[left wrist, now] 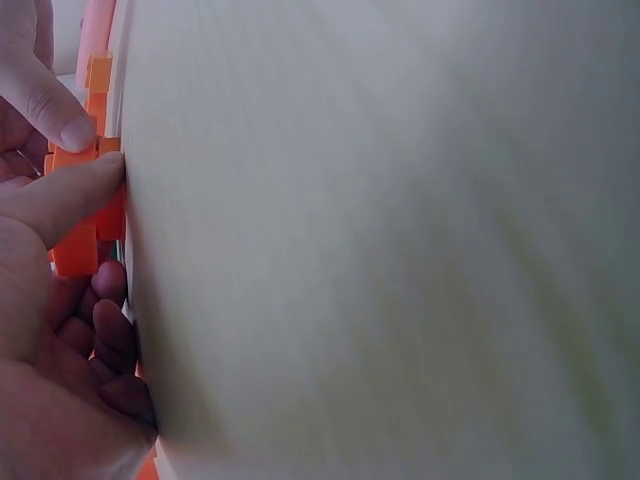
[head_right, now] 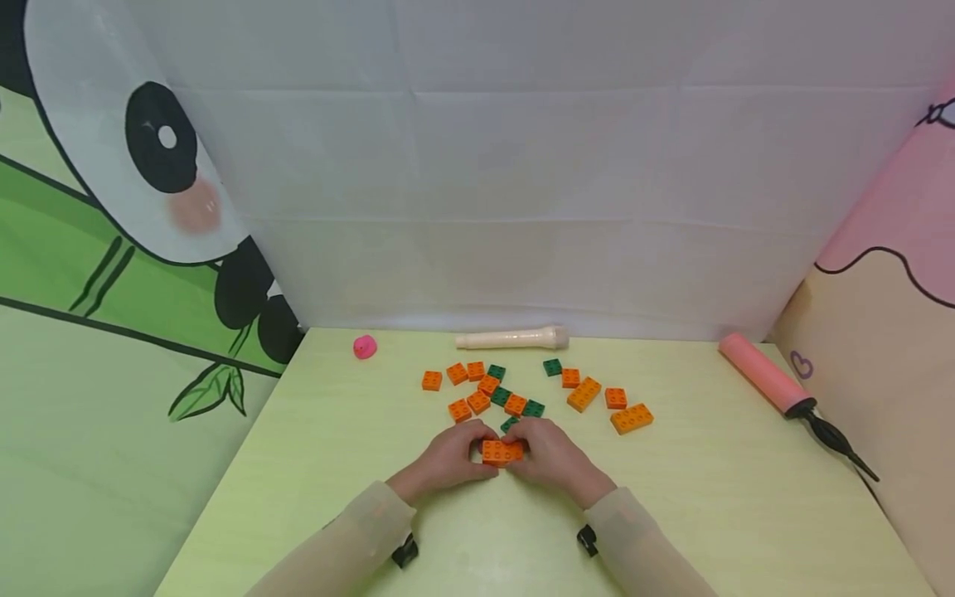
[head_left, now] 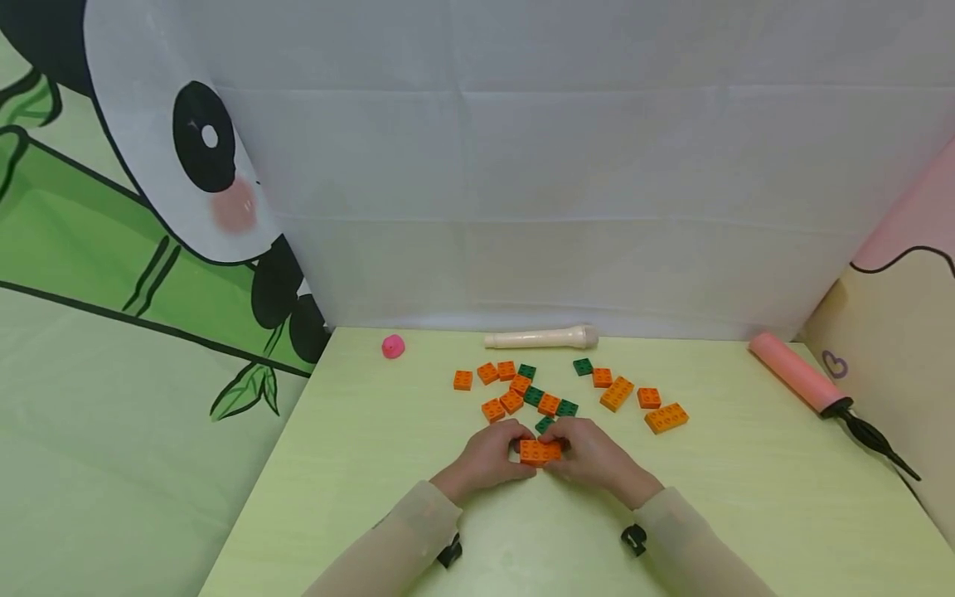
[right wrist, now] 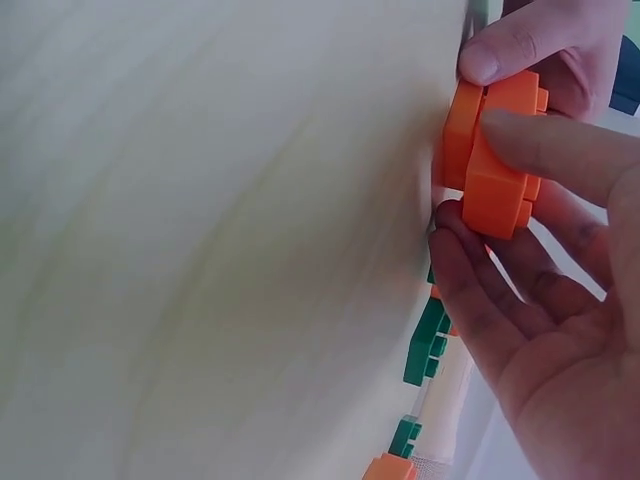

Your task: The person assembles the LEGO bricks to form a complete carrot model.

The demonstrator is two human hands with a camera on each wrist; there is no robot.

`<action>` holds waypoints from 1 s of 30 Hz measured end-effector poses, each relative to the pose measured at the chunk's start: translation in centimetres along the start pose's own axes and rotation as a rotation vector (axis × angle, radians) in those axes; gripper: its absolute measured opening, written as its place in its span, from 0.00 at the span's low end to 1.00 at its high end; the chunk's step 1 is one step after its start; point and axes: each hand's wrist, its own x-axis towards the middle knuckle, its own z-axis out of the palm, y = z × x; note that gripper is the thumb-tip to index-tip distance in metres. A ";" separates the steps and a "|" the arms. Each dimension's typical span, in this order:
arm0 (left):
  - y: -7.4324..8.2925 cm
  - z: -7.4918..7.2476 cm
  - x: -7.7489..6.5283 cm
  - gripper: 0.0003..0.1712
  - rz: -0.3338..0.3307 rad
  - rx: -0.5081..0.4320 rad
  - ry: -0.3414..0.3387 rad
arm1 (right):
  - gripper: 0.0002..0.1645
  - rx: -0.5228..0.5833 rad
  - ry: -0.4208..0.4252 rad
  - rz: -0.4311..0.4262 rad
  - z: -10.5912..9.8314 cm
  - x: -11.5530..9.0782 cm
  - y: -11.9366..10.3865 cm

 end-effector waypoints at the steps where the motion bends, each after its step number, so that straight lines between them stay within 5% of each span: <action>1: 0.0 0.0 0.0 0.20 0.002 0.000 -0.001 | 0.18 0.001 0.002 -0.002 0.0 0.0 0.0; 20: -0.3 -0.3 -0.4 0.15 0.056 -0.028 -0.004 | 0.20 -0.067 0.012 0.057 0.4 0.3 -0.4; 30: -0.3 -0.1 -0.2 0.15 0.068 -0.024 -0.006 | 0.19 -0.057 -0.017 0.018 0.3 0.3 0.4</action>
